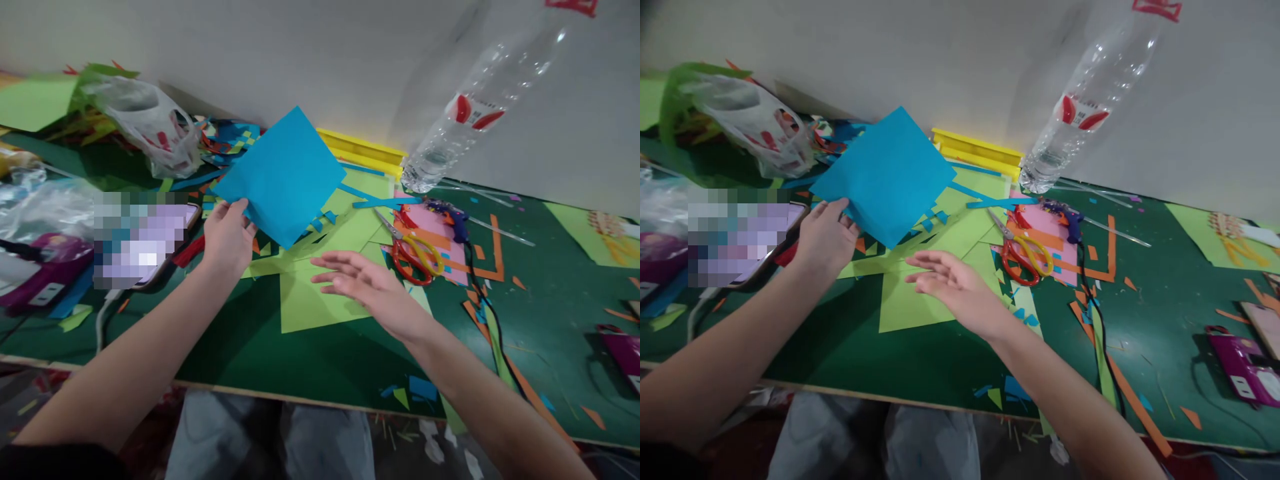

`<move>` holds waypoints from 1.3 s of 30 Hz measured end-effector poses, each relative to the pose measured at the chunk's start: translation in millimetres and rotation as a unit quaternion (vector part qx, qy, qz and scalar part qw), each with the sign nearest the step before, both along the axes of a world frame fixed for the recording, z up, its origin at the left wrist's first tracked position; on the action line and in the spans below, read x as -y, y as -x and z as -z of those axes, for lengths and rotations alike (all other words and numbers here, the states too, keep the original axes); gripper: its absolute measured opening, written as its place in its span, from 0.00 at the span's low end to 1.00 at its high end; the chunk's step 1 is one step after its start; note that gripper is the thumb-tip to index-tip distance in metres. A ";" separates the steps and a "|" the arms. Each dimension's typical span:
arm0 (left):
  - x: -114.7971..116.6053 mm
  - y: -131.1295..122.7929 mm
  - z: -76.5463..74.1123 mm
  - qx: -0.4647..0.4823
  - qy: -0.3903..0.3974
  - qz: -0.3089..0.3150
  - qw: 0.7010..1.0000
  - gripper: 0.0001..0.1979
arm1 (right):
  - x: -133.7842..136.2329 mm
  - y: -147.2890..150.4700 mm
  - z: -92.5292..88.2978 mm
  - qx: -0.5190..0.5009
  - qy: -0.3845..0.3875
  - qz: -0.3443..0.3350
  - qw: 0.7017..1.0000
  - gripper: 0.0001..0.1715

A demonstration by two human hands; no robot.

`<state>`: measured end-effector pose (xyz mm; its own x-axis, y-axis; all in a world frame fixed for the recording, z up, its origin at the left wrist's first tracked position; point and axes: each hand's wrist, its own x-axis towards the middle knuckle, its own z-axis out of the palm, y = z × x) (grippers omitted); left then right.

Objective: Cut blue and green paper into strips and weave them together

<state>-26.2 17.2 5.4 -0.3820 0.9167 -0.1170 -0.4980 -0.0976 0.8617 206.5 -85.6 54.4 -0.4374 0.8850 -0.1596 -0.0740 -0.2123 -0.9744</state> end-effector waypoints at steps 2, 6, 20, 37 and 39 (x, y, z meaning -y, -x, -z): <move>0.6 -2.9 1.2 -0.032 -0.032 0.007 0.999 0.12 | -2.7 10.5 7.5 -0.036 0.037 0.000 0.999 0.21; 8.2 -15.0 0.0 -0.126 -0.128 0.033 0.983 0.12 | -11.0 24.9 25.4 -0.076 0.063 0.023 0.995 0.33; 42.3 -37.4 -7.4 -0.448 -0.258 0.287 0.807 0.08 | -35.0 20.8 63.1 -0.194 0.011 0.117 0.974 0.30; 38.4 -31.4 -15.6 -0.463 -0.186 0.305 0.811 0.15 | -32.2 19.2 64.9 -0.166 -0.012 0.247 0.955 0.40; 37.5 -29.8 -16.9 -0.447 -0.170 0.266 0.837 0.18 | -32.7 17.9 67.5 -0.155 -0.014 0.275 0.949 0.38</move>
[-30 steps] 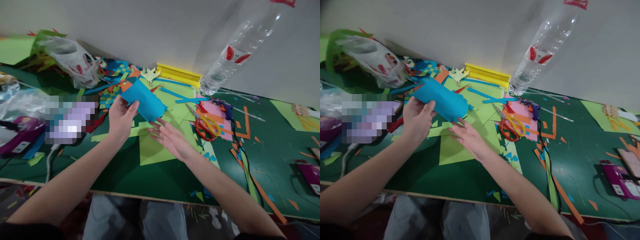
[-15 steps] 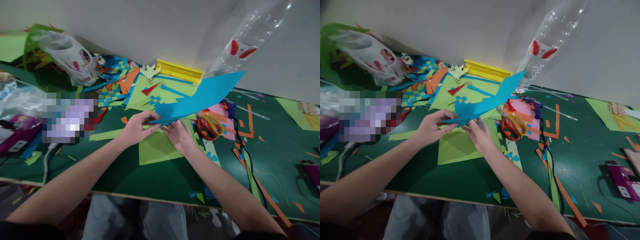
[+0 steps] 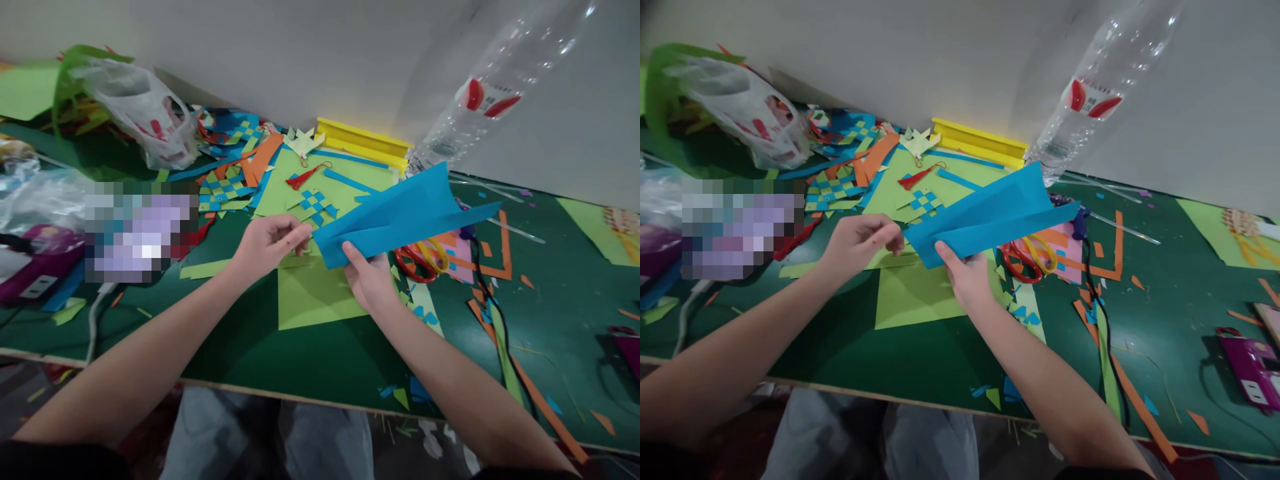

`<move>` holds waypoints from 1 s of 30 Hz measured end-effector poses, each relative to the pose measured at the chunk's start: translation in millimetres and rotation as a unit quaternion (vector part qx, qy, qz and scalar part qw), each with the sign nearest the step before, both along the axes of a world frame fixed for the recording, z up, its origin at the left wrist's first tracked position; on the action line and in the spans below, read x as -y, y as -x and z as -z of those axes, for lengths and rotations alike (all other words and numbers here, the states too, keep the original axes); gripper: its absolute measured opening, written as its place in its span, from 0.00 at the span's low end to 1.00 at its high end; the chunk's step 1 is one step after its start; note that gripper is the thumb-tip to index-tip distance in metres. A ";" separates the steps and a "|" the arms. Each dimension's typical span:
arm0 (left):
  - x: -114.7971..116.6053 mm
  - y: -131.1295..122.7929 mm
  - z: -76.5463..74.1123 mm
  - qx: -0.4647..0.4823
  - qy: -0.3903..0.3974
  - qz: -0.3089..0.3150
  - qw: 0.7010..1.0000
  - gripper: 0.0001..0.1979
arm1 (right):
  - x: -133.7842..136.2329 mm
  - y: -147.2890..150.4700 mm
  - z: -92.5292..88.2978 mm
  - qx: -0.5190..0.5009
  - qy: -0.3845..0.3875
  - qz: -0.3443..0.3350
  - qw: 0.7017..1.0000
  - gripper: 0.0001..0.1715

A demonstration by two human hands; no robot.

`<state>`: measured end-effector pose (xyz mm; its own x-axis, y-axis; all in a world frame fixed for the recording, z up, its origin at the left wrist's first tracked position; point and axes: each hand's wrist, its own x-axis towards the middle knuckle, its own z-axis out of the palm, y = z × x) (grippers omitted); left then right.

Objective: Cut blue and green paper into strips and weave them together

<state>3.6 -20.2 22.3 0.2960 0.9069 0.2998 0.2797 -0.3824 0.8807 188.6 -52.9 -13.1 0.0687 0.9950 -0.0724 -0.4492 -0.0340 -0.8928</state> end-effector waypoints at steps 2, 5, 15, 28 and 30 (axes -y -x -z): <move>-1.0 1.1 0.4 0.020 0.005 -0.034 0.999 0.24 | -0.5 -1.3 2.1 0.010 0.004 0.021 1.000 0.36; -1.0 0.7 2.3 0.013 0.020 -0.011 1.000 0.26 | -0.6 -2.2 4.6 0.026 0.019 0.036 0.999 0.31; 3.4 -5.2 9.0 -0.225 -0.139 0.163 0.950 0.24 | 3.3 -3.6 9.3 0.072 0.000 0.020 0.997 0.24; 2.4 -5.0 7.2 -0.191 -0.144 0.203 0.949 0.24 | 3.9 -3.5 7.8 0.075 -0.001 0.005 0.997 0.26; 2.8 -4.9 7.8 -0.187 -0.141 0.208 0.950 0.24 | 4.0 -3.4 7.1 0.078 -0.002 0.004 0.997 0.25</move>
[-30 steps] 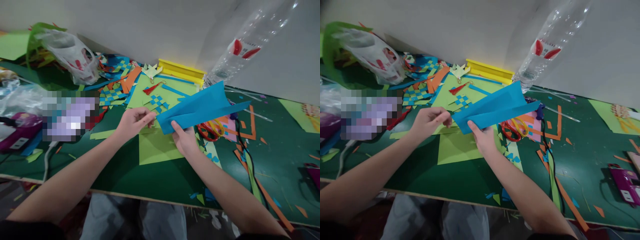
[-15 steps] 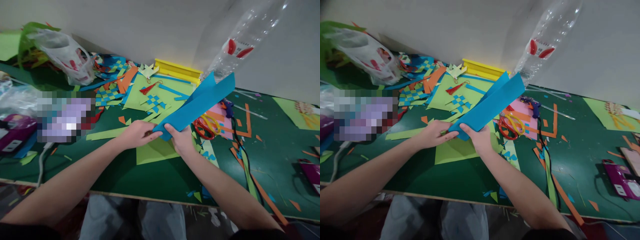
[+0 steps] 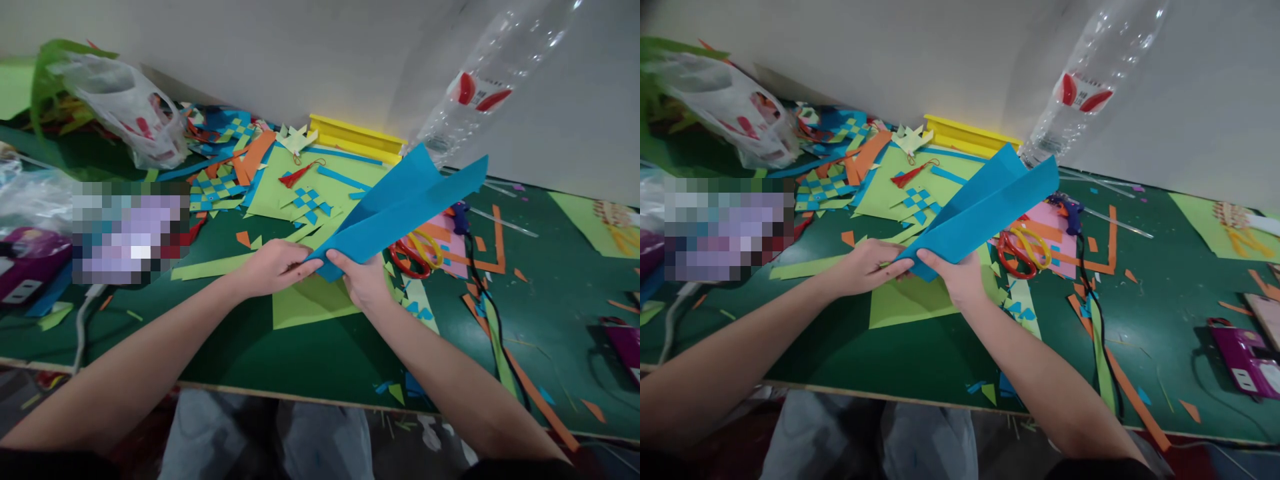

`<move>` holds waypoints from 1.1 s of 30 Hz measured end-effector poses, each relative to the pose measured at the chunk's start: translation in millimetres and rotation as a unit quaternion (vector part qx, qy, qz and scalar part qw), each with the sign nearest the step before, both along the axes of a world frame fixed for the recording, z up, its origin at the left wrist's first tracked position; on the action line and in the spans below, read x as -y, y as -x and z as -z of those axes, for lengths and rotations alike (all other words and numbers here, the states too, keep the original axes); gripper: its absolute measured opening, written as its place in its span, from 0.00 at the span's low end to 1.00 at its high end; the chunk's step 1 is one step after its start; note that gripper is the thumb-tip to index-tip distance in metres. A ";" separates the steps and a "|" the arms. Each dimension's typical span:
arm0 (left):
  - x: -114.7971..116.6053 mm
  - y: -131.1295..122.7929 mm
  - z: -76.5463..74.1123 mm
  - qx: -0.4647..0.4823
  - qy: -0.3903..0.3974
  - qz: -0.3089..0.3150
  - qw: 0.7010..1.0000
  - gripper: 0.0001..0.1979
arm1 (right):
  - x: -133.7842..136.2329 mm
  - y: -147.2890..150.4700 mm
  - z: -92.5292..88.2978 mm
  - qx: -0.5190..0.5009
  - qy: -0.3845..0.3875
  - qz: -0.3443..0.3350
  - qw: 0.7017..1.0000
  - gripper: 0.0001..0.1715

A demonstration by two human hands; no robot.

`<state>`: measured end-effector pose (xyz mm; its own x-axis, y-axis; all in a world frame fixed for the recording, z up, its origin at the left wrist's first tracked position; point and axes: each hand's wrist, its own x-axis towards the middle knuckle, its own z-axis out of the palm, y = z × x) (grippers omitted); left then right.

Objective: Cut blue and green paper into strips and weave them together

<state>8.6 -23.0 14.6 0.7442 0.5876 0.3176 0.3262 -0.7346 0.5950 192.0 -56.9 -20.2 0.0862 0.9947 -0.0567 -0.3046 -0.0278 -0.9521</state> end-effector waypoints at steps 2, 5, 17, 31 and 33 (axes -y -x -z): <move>0.1 0.5 1.0 -0.002 -0.003 -0.001 1.000 0.23 | -0.2 -0.4 0.0 -0.004 -0.003 -0.005 1.000 0.25; -0.2 1.1 2.5 -0.008 -0.005 -0.002 1.000 0.21 | -0.6 -0.9 1.3 -0.009 -0.009 -0.011 1.000 0.25; 0.1 0.2 -1.2 0.004 0.044 -0.019 0.999 0.21 | -1.2 -0.6 -0.4 0.002 -0.006 -0.002 1.000 0.26; -4.3 3.5 -5.0 0.080 0.139 -0.152 0.975 0.23 | -1.5 -2.7 -14.8 0.015 0.016 -0.066 0.998 0.20; -5.2 2.3 -4.4 0.067 0.138 -0.166 0.974 0.23 | -0.8 -2.9 -15.7 0.032 0.013 -0.052 0.998 0.20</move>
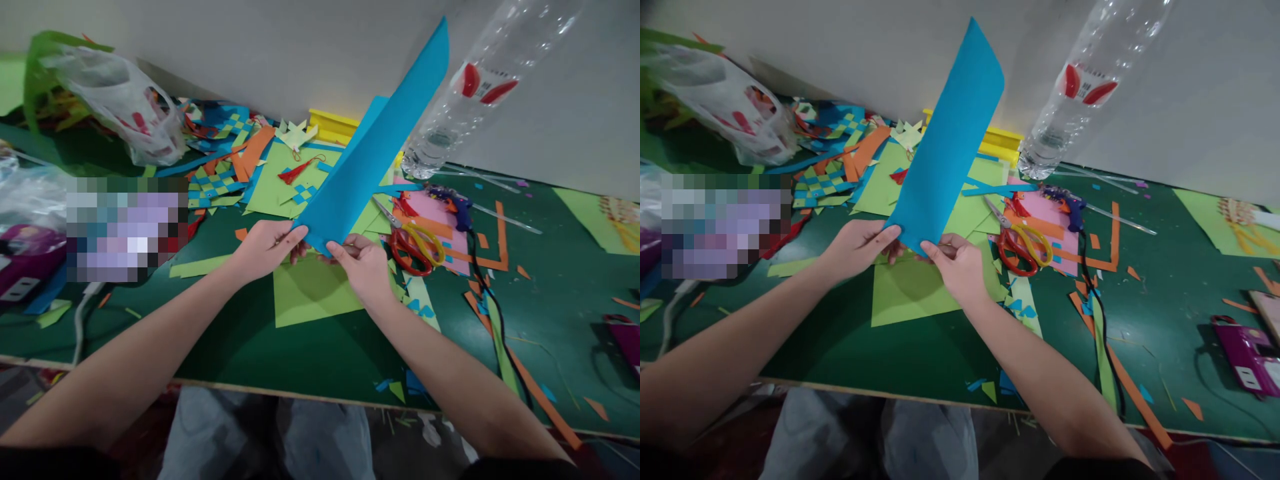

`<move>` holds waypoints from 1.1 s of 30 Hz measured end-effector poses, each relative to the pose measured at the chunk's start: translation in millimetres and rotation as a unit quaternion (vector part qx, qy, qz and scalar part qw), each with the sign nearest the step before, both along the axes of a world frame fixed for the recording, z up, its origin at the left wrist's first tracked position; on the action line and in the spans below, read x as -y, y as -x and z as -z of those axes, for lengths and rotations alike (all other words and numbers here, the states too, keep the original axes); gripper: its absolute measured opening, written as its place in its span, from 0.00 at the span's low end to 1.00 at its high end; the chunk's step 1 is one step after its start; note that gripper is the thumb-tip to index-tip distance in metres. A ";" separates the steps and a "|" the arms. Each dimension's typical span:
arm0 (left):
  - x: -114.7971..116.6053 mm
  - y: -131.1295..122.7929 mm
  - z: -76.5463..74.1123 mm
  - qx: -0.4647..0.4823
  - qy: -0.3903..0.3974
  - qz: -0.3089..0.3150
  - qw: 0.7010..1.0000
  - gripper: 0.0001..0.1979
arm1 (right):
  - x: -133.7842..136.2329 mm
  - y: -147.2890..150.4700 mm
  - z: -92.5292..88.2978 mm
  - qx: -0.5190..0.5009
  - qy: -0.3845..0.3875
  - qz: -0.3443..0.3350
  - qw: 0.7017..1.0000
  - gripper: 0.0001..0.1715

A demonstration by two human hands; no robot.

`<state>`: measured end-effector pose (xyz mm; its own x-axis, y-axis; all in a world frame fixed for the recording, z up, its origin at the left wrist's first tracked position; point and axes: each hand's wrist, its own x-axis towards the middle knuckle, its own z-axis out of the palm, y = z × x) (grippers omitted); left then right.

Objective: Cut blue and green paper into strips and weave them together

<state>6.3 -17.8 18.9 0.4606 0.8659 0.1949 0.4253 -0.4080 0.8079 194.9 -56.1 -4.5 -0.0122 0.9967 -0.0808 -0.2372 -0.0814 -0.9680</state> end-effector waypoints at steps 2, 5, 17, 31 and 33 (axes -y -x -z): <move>-0.3 -1.0 -0.4 -0.008 0.005 -0.006 1.000 0.24 | 0.5 0.3 -0.1 0.007 -0.006 0.008 1.000 0.20; 0.5 -1.4 -2.3 -0.017 0.016 -0.008 1.000 0.24 | 1.2 0.8 -0.3 0.006 -0.015 0.010 1.000 0.22; -0.7 5.9 -2.3 -0.032 0.067 0.050 0.996 0.21 | 4.0 -4.6 4.7 0.029 -0.019 -0.028 0.999 0.20; -11.4 15.7 -5.2 -0.071 0.041 0.151 0.985 0.23 | -3.2 -8.9 4.5 -0.045 0.038 0.008 0.998 0.27; -12.1 17.8 -6.4 -0.061 0.058 0.150 0.985 0.23 | -2.6 -9.7 3.5 -0.057 0.027 -0.014 0.998 0.28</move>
<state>-11.5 -5.6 25.4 0.7126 0.7009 0.0302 0.3962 -0.4375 0.8072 204.6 -53.5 -8.0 -0.0526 0.9901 -0.1303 -0.3420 -0.1404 -0.9292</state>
